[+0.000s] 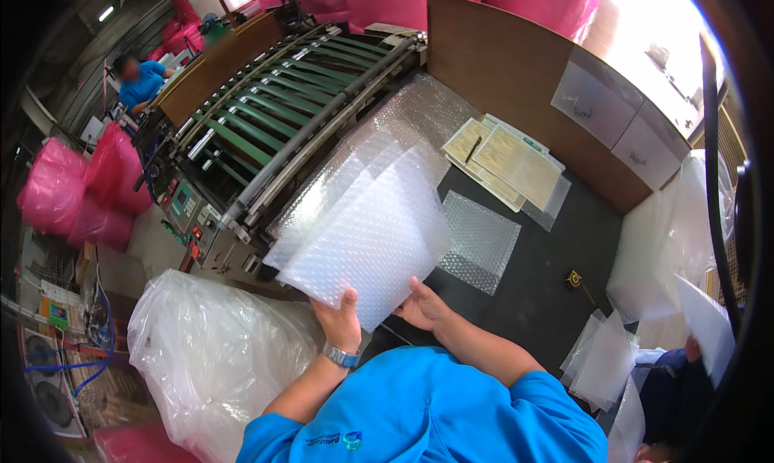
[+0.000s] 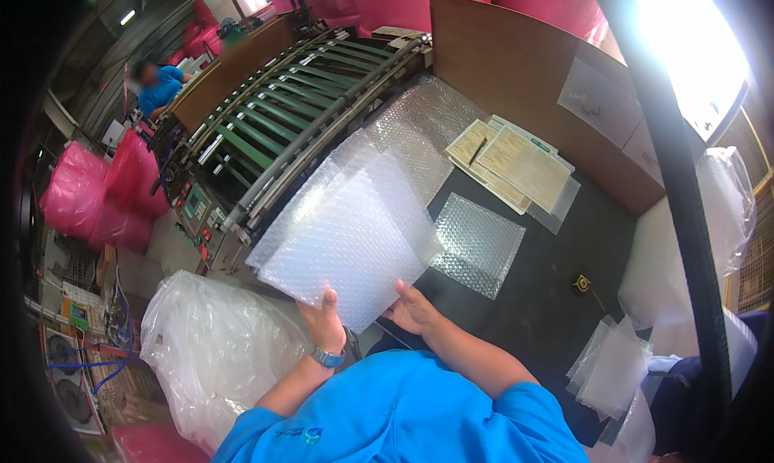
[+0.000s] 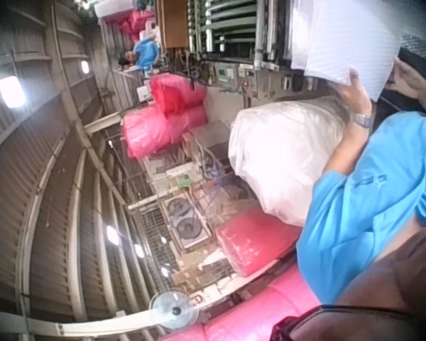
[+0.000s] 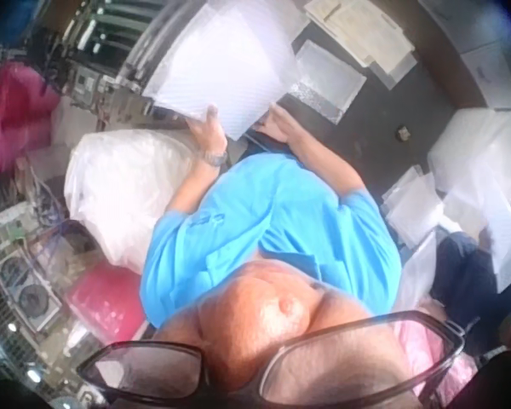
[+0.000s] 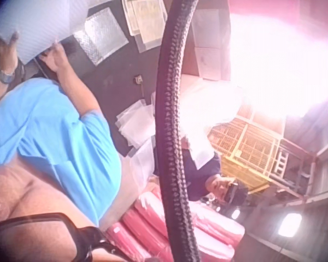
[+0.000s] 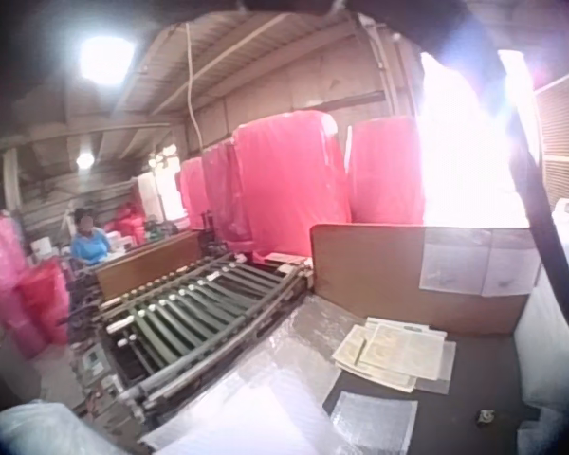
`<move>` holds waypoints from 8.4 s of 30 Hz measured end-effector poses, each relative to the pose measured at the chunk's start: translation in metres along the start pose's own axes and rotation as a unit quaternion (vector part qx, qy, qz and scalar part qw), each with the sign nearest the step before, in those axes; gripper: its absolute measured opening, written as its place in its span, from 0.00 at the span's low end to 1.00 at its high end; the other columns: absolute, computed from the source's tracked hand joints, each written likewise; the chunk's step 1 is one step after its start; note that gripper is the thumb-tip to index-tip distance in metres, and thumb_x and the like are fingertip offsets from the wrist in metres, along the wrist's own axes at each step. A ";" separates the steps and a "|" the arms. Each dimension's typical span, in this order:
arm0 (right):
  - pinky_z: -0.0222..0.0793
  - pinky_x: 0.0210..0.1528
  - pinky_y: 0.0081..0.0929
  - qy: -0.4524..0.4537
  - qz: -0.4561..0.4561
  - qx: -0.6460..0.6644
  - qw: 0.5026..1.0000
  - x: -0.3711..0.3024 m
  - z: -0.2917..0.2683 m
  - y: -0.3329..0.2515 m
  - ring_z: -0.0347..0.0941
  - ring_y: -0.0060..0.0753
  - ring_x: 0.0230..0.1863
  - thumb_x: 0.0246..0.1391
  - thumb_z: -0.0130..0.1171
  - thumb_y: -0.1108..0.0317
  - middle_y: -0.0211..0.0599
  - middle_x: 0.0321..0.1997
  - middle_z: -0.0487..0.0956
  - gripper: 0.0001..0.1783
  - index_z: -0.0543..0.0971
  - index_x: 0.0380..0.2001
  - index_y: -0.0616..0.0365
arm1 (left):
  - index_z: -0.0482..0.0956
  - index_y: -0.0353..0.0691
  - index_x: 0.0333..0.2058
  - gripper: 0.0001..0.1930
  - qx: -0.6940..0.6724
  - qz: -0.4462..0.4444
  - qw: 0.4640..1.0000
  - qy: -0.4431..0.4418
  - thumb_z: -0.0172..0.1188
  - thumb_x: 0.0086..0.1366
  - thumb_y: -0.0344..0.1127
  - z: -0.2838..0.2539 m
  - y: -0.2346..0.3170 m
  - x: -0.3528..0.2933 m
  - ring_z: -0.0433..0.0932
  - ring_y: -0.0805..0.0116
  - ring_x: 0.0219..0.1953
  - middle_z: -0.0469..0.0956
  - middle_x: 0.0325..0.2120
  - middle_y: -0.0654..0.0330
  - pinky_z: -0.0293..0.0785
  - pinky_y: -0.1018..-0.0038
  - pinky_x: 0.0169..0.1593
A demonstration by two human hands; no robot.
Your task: The person repeatedly picks up stacks of bubble wrap sheets from a table, separates them, and places them into a large white plastic bag. The person also handles a roll of bubble wrap and stacks the sheets on the table.
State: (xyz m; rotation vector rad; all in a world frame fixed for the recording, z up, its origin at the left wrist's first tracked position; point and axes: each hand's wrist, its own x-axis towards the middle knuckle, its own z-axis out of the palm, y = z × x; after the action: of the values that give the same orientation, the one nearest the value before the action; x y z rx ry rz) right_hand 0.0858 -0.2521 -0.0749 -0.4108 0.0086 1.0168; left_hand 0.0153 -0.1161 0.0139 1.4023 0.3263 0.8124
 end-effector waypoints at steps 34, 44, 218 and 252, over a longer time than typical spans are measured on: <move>0.55 0.55 0.42 -0.044 -0.013 0.058 0.997 -0.006 -0.005 -0.006 0.61 0.40 0.54 0.48 0.54 0.60 0.45 0.52 0.65 0.31 0.57 0.52 0.62 | 0.61 0.31 0.44 0.28 0.106 0.009 0.979 -0.175 0.63 0.49 0.38 -0.001 0.008 -0.037 0.68 0.67 0.39 0.68 0.38 0.53 0.66 0.71 0.43; 0.55 0.56 0.41 -0.028 -0.006 0.065 0.998 -0.004 -0.008 -0.005 0.62 0.39 0.52 0.48 0.53 0.60 0.43 0.51 0.66 0.28 0.60 0.51 0.60 | 0.69 0.31 0.38 0.21 0.170 0.078 0.964 -0.186 0.63 0.49 0.38 0.003 0.011 -0.036 0.72 0.59 0.33 0.72 0.33 0.51 0.68 0.67 0.37; 0.64 0.41 0.26 0.164 0.094 -0.671 0.717 0.008 -0.002 0.074 0.67 0.30 0.39 0.44 0.56 0.67 0.40 0.40 0.65 0.37 0.51 0.57 0.52 | 0.52 0.36 0.56 0.26 0.486 0.084 0.847 0.199 0.47 0.60 0.35 -0.275 0.080 0.059 0.47 0.60 0.60 0.49 0.57 0.52 0.41 0.67 0.60; 0.60 0.50 0.34 0.615 -0.112 -0.311 0.716 -0.039 -0.156 -0.144 0.66 0.39 0.47 0.48 0.50 0.51 0.47 0.47 0.69 0.32 0.63 0.49 0.65 | 0.50 0.36 0.55 0.49 0.617 -0.171 0.646 -0.414 0.60 0.40 0.59 0.140 -0.229 0.158 0.59 0.51 0.53 0.58 0.51 0.45 0.56 0.58 0.53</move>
State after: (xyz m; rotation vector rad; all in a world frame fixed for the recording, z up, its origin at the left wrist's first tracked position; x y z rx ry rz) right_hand 0.2129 -0.4023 -0.1636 -1.6287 0.8222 0.3046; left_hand 0.2863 -0.1045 -0.1388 2.6825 0.4061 -0.6533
